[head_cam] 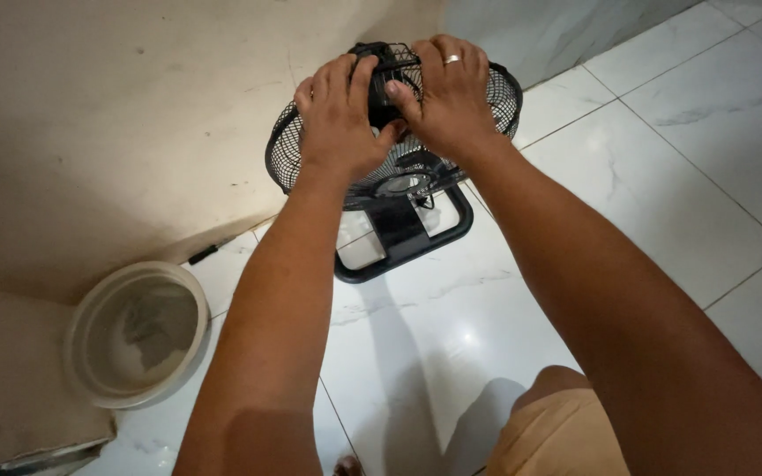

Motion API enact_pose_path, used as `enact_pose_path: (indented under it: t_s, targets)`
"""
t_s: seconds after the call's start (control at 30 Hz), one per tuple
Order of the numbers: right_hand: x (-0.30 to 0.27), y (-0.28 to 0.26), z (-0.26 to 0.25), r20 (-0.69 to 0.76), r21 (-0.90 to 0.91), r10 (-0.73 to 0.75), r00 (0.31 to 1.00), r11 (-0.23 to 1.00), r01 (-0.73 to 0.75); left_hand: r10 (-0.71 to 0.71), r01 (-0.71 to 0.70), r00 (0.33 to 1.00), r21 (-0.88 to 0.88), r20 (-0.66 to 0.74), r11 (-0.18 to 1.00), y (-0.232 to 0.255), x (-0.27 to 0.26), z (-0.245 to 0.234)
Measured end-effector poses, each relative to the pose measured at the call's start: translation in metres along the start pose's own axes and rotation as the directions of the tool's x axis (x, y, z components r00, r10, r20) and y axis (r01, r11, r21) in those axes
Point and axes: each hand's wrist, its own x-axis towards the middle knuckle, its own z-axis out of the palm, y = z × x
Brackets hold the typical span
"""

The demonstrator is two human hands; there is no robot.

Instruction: The person disassembles a black pedestal fan. They remove the front grille, then use a screwdriver to loosen the central nut and remove the fan blade. The blade is placed on the floor next to the fan.

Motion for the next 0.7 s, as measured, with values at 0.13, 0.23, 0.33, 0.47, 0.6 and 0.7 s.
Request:
enact_pose_path:
  t_s: [0.13, 0.23, 0.33, 0.47, 0.6, 0.7]
  targets:
    - [-0.002, 0.006, 0.004, 0.001, -0.030, -0.010, 1.000, 1.000, 0.010, 0.011, -0.011, 1.000, -0.027, -0.026, 1.000, -0.002, -0.002, 0.003]
    - [-0.005, 0.005, 0.001, -0.010, -0.044, -0.027, 1.000, 0.999, 0.026, 0.040, -0.044, 0.996, -0.054, -0.078, 0.998, -0.002, -0.005, 0.004]
    - [-0.005, 0.005, -0.003, -0.016, -0.034, -0.026, 1.000, 0.999, 0.025, 0.047, -0.050, 0.997, -0.053, -0.066, 0.997, 0.000, -0.004, 0.004]
    - [-0.005, 0.005, -0.005, 0.026, -0.043, -0.011, 1.000, 0.999, 0.012, 0.042, -0.046, 0.998, -0.076, -0.048, 0.996, 0.001, -0.006, -0.001]
    - [-0.002, 0.006, -0.016, 0.148, -0.010, 0.086, 0.985, 0.996, -0.086, -0.013, 0.010, 1.000, -0.234, -0.007, 0.972, -0.018, -0.004, 0.010]
    - [0.008, -0.002, -0.041, 0.252, 0.005, 0.161, 0.954, 0.986, -0.168, -0.077, 0.081, 0.996, -0.140, 0.039, 0.987, -0.026, -0.004, -0.015]
